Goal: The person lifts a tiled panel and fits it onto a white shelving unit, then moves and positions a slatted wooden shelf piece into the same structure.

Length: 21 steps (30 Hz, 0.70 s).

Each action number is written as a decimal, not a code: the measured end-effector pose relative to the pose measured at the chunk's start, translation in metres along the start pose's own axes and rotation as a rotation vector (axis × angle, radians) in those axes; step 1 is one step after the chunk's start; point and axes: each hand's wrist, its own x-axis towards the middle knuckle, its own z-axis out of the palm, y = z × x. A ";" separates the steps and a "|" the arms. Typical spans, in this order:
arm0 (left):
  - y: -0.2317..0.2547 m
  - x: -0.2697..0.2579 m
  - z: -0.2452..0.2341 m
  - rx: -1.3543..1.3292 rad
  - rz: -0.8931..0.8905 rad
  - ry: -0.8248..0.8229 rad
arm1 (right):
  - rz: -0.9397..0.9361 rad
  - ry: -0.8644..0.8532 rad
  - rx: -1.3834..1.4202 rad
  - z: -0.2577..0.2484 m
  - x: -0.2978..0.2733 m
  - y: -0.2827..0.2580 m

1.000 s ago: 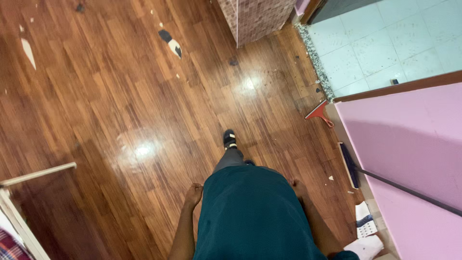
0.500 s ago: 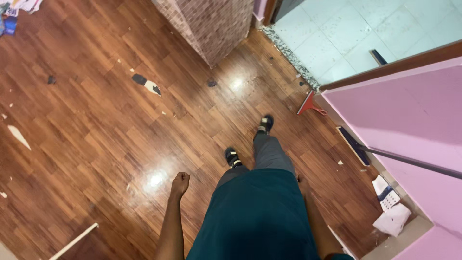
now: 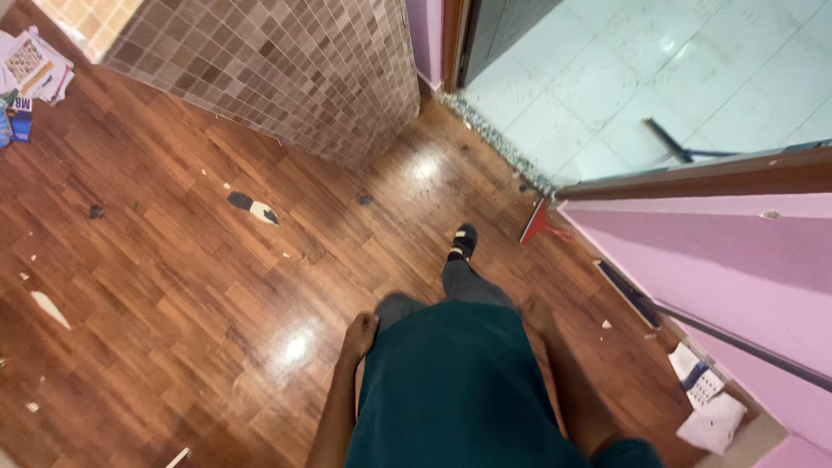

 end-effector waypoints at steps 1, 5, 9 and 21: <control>0.008 0.006 0.001 0.000 0.027 0.030 | 0.043 0.035 0.072 -0.015 0.011 -0.003; 0.039 0.023 -0.009 -0.062 0.029 0.087 | 0.064 0.198 0.436 -0.061 0.044 -0.014; 0.067 0.033 -0.024 -0.229 0.048 0.115 | 0.036 0.194 0.621 -0.078 0.069 -0.032; 0.162 0.081 -0.121 -0.743 0.254 0.664 | -0.129 0.029 0.080 -0.022 0.071 -0.109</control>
